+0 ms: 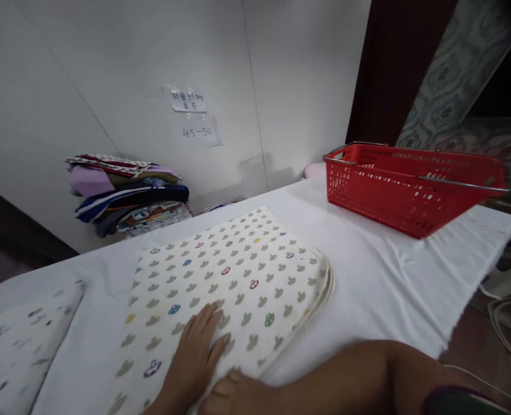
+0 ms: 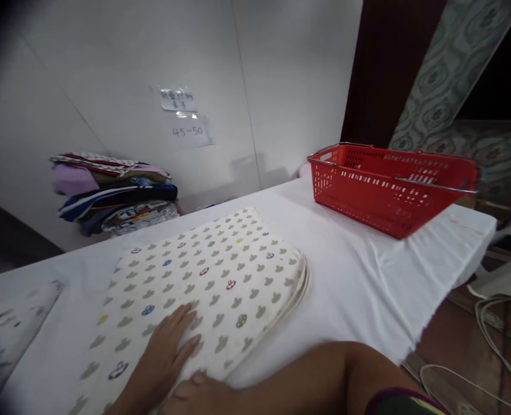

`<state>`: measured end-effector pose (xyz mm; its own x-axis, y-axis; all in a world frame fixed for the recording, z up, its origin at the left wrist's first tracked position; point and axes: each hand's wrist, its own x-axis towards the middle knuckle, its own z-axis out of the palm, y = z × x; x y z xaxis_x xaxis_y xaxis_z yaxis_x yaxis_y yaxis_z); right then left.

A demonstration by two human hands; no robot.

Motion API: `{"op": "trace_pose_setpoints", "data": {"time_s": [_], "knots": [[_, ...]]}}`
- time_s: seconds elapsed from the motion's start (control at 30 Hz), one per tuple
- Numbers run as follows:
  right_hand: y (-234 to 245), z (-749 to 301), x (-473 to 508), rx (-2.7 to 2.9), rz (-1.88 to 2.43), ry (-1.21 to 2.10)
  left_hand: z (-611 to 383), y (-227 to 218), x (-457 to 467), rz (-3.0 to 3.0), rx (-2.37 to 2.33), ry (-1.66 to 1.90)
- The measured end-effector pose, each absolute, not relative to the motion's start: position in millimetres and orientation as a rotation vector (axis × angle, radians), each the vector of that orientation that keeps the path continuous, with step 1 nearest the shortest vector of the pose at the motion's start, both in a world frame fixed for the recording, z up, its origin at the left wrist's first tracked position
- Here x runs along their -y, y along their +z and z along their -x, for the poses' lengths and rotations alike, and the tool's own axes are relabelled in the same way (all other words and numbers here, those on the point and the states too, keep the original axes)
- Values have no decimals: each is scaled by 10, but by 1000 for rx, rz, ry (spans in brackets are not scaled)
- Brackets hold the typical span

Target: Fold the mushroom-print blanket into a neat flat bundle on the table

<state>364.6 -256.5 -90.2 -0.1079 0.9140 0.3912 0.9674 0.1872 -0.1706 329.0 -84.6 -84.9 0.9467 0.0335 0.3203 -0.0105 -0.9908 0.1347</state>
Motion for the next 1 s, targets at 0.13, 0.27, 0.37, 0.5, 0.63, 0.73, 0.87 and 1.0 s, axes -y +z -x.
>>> {"op": "trace_pose_setpoints", "data": {"time_s": [0.13, 0.27, 0.37, 0.5, 0.63, 0.73, 0.87, 1.0], "knots": [[-732, -3686, 2703, 2152, 1743, -274, -3357, -782, 834, -3002, -49, 479], [-647, -3952, 3017, 2179, 1690, -213, -3410, -656, 1035, -2948, -118, 445], [-587, -4296, 3428, 2137, 1766, -190, -3455, -565, 1377, -2869, -103, 405], [-526, -4724, 4077, 1938, 1987, -186, -3588, -451, 1912, -2787, 67, 311], [-569, -4986, 4527, 1725, 2189, -245, -3796, -379, 2341, -2791, 231, 188], [-609, -5071, 4651, 1657, 2240, -260, -3930, -389, 2571, -2834, 329, 72], [-617, -5085, 4659, 1610, 2231, -198, -3985, -462, 2734, -2900, 369, -1], [-632, -5184, 4614, 1465, 2124, -155, -3946, -479, 2763, -2897, 360, -25]]}}
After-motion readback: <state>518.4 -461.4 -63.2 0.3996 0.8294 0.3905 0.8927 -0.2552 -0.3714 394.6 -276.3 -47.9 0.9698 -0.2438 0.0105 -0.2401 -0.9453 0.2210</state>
